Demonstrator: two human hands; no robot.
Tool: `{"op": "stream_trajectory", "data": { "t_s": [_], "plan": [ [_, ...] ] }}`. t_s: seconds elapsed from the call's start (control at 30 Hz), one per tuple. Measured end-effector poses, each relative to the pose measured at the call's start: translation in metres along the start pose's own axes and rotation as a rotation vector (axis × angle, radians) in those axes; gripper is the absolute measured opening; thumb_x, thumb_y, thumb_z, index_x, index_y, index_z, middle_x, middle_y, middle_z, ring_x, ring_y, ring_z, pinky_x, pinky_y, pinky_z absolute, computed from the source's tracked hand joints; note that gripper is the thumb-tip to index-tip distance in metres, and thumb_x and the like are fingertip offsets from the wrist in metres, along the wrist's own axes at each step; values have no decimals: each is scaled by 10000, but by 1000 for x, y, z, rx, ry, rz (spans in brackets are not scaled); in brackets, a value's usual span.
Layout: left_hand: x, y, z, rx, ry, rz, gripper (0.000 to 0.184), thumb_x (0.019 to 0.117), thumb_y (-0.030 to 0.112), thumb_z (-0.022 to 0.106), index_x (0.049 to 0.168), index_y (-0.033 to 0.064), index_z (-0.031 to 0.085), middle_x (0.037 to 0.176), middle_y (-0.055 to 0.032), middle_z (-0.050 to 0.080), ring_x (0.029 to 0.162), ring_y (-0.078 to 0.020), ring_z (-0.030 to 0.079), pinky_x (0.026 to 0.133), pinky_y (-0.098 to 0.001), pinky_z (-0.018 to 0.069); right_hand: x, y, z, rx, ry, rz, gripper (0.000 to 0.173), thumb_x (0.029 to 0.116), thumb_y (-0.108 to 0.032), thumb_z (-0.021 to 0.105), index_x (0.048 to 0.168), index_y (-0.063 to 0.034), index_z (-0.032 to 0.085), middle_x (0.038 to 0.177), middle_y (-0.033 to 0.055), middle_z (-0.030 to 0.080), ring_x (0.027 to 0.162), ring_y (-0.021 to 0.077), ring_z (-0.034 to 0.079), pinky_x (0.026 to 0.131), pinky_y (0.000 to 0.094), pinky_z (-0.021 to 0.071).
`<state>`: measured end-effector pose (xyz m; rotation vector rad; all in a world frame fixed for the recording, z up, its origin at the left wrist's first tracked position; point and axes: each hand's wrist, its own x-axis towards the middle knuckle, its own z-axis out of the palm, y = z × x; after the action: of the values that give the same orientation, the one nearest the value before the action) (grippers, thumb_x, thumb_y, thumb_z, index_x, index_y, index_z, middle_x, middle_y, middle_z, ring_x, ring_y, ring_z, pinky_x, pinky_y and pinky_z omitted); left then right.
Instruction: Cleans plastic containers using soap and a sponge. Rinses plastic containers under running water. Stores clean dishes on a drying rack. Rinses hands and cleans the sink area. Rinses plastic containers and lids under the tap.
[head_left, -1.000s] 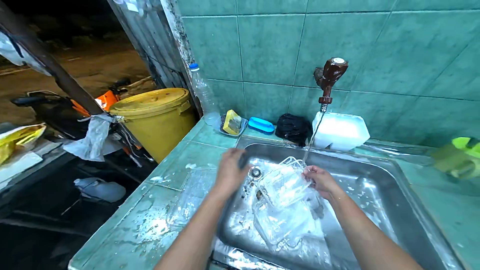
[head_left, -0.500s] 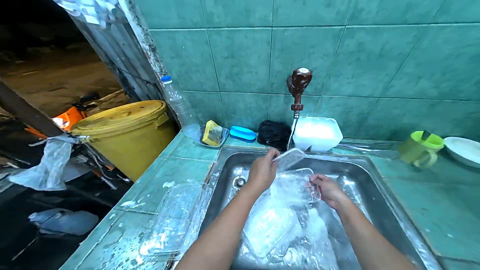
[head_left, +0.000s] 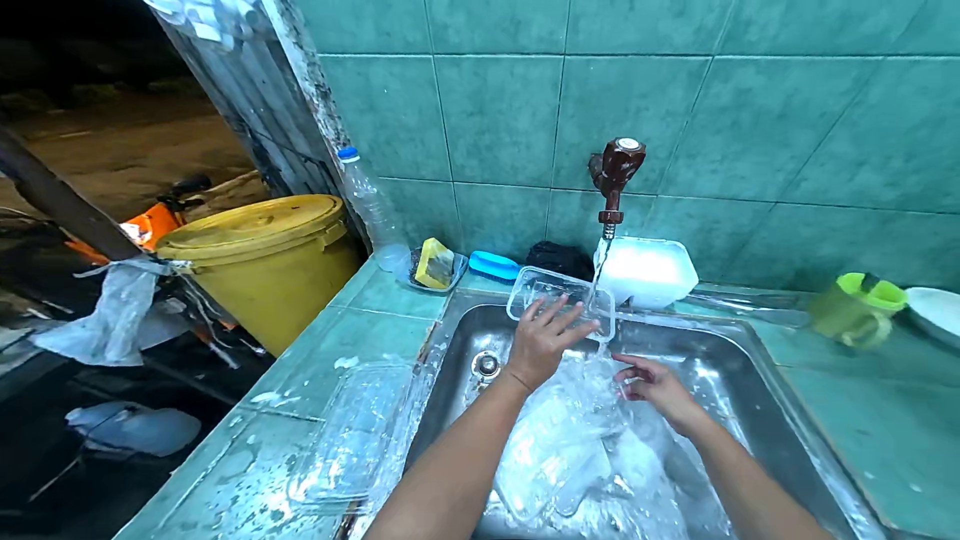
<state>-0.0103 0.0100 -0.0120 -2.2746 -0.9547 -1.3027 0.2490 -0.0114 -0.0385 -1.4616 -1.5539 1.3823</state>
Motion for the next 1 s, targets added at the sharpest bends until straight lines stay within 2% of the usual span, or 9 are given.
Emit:
{"op": "stream_trajectory", "data": {
  "t_s": [0.07,0.2,0.33,0.47,0.53,0.63,0.77,0.9,1.0],
  "plan": [
    [2,1,5,2,18,-6,485,845,-41,673,1180,292,783,1280,-63,722,1252,-328,646,1060,-596,460,-3,3,2,-56,-66,-42,559,909,90,556,1445,-66,557,1138,105,695,869,158,685,773,326,581],
    [9,7,4,-77,13,-84,474,845,-56,666,1181,257,786,1298,-73,712,1251,-335,644,1061,-596,459,-5,9,7,-164,-87,-69,309,940,44,584,1220,-5,705,1098,97,709,915,107,658,840,281,546],
    [11,14,-2,-200,-17,-194,475,858,-101,611,1181,199,786,1271,-87,723,1221,-314,666,1053,-574,483,-3,-2,9,-479,-127,-159,390,971,33,536,1327,-50,673,1286,187,644,1127,247,651,984,366,533],
    [23,17,-12,-351,-115,-407,441,952,-96,530,1266,134,738,1295,-72,711,1191,-235,684,1034,-471,539,0,-21,12,-555,-22,-261,303,973,-65,603,1253,-53,717,1210,177,684,1109,274,651,963,412,525],
    [37,20,-21,-464,-240,-580,407,1028,-10,498,1374,133,659,1281,-87,709,1131,-240,700,999,-484,549,4,-29,13,-509,44,-276,241,990,-140,645,1193,-49,739,1169,182,678,1067,272,642,926,413,526],
    [59,20,-33,-621,-306,-828,400,1079,85,489,1478,90,517,1135,-134,730,982,-243,729,919,-447,586,8,-40,16,-456,135,-234,241,982,-215,702,1114,-18,750,1172,225,632,1091,325,614,946,470,516],
    [73,3,-47,-610,-158,-1035,441,1073,66,483,1513,92,458,1103,-167,723,904,-260,735,805,-437,610,13,-44,26,-338,176,-215,223,1012,-165,657,1129,20,699,1158,195,671,1096,287,654,976,455,531],
    [65,-28,-68,-598,137,-1138,436,1064,56,494,1498,84,455,1123,-174,700,906,-260,729,765,-439,617,17,-43,41,-78,240,-159,188,1049,-93,568,1133,53,653,1031,174,709,942,242,703,863,417,575],
    [54,-41,-91,-628,168,-1251,397,1063,71,518,1459,77,487,1082,-163,707,851,-240,727,712,-396,610,15,-52,55,103,301,-124,200,1068,-67,515,1192,34,636,1044,158,707,902,230,705,790,397,582]
  ]
}}
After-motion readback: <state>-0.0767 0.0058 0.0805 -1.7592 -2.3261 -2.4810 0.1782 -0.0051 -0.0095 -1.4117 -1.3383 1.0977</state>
